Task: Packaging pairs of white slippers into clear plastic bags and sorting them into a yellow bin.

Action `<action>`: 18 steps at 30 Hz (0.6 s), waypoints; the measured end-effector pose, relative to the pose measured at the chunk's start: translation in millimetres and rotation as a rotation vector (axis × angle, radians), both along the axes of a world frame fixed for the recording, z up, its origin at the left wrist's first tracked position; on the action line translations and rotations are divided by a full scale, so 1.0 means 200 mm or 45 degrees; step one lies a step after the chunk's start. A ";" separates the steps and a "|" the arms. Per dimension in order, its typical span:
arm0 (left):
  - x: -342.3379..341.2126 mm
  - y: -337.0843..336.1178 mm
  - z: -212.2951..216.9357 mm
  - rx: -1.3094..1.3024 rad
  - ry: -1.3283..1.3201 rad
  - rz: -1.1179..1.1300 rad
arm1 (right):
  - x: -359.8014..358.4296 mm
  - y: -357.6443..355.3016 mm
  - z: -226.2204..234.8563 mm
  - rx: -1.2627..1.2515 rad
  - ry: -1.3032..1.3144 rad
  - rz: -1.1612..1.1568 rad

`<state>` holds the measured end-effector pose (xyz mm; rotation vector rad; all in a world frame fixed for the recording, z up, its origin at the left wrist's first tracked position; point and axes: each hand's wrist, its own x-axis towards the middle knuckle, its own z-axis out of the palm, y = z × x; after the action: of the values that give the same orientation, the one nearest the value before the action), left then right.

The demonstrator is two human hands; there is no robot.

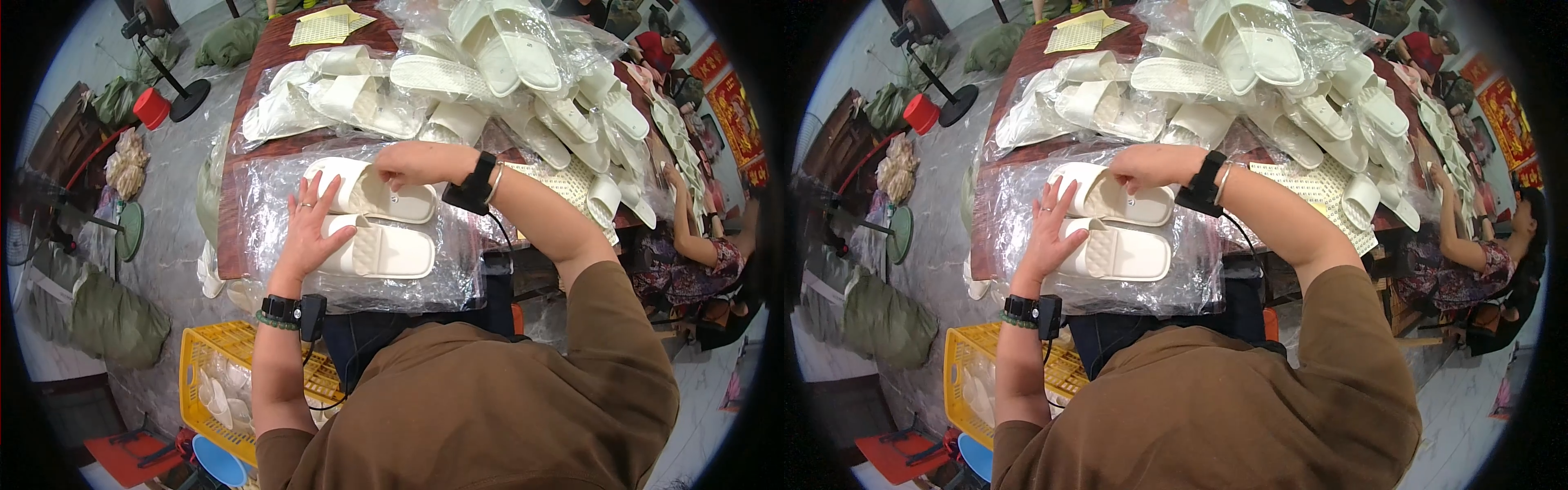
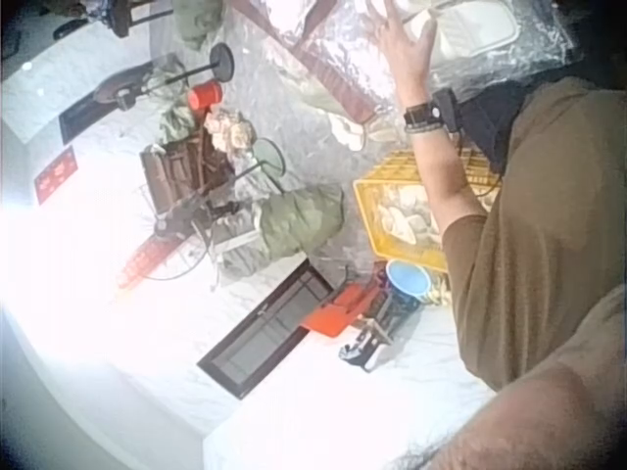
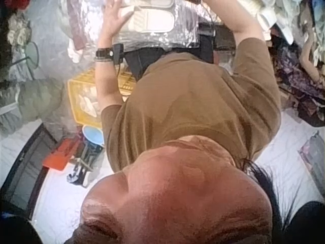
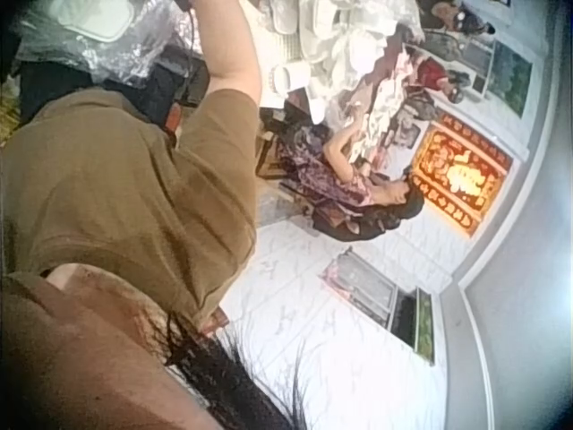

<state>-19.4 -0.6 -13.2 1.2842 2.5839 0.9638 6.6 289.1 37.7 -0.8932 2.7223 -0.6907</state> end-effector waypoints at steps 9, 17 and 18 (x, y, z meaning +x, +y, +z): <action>-0.01 0.04 0.02 0.049 0.042 -0.033 | 0.14 0.00 -0.05 0.007 0.058 -0.366; 0.02 -0.02 -0.03 0.031 -0.007 -0.053 | 0.19 -0.14 -0.02 -0.058 -0.029 -0.345; 0.02 -0.03 -0.02 0.016 -0.021 -0.032 | 0.22 -0.20 0.00 -0.090 -0.069 -0.314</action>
<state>-14.9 -5.7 -17.3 1.3032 2.5469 0.9838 50.3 250.0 37.0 -0.5470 2.8019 -0.8478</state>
